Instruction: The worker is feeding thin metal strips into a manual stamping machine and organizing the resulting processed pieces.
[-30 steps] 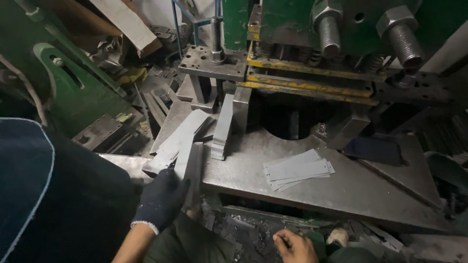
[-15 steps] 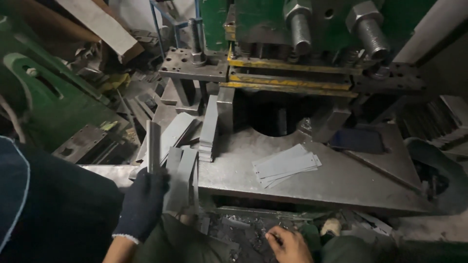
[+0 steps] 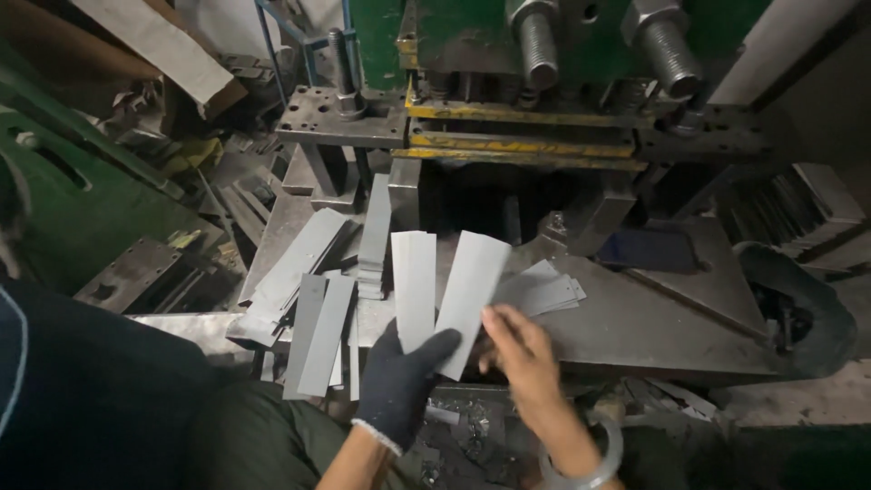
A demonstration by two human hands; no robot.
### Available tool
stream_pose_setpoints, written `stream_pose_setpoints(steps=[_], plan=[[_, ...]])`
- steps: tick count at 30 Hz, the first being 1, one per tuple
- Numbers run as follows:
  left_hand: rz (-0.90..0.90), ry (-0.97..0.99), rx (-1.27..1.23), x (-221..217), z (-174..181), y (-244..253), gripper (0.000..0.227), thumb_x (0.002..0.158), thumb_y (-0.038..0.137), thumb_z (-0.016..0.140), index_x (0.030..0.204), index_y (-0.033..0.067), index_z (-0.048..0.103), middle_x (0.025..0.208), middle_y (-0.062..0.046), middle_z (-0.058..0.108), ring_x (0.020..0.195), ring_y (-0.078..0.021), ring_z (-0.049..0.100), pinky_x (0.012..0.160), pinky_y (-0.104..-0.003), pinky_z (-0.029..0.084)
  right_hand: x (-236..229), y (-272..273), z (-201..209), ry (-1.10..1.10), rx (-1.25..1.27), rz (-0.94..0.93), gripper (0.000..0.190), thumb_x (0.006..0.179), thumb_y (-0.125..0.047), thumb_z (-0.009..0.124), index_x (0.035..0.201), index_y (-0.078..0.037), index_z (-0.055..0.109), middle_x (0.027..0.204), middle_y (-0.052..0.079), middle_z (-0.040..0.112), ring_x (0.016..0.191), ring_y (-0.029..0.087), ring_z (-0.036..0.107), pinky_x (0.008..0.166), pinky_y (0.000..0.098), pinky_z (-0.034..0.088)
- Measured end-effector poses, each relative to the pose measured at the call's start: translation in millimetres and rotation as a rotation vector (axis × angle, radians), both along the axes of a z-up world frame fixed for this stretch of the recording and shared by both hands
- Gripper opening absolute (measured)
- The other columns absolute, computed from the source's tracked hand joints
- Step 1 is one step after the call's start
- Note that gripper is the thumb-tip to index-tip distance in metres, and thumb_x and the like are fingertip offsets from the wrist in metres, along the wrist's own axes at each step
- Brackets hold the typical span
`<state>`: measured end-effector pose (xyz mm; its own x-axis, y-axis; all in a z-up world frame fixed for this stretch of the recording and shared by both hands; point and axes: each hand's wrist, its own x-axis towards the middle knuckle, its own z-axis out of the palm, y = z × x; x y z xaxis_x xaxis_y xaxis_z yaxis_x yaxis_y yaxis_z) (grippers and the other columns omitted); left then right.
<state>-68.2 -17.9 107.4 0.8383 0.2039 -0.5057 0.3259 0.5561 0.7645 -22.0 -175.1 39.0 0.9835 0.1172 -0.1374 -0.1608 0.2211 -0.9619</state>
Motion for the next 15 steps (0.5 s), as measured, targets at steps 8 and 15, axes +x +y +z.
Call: stream_pose_setpoints(steps=[8, 15], plan=[[-0.111, 0.045, 0.289, 25, -11, -2, 0.037, 0.082, 0.006, 0.076, 0.117, -0.0045, 0.07, 0.098, -0.02, 0.078, 0.081, -0.0278, 0.073, 0.071, -0.035, 0.06, 39, -15, 33, 0.141, -0.159, -0.035, 0.018, 0.095, -0.004, 0.067, 0.107, 0.009, 0.071, 0.088, 0.018, 0.07, 0.069, 0.021, 0.062, 0.06, 0.0295, 0.056], [-0.14, 0.029, 0.472, 52, -84, 4, 0.065, 0.074, 0.029, 0.094, 0.129, 0.0047, 0.068, 0.112, -0.019, 0.078, 0.106, -0.0329, 0.075, 0.1, -0.047, 0.057, 118, -15, 68, 0.089, 0.433, -0.398, 0.013, 0.092, -0.001, 0.073, 0.092, -0.003, 0.061, 0.088, 0.009, 0.065, 0.092, 0.03, 0.074, 0.095, 0.0457, 0.064]])
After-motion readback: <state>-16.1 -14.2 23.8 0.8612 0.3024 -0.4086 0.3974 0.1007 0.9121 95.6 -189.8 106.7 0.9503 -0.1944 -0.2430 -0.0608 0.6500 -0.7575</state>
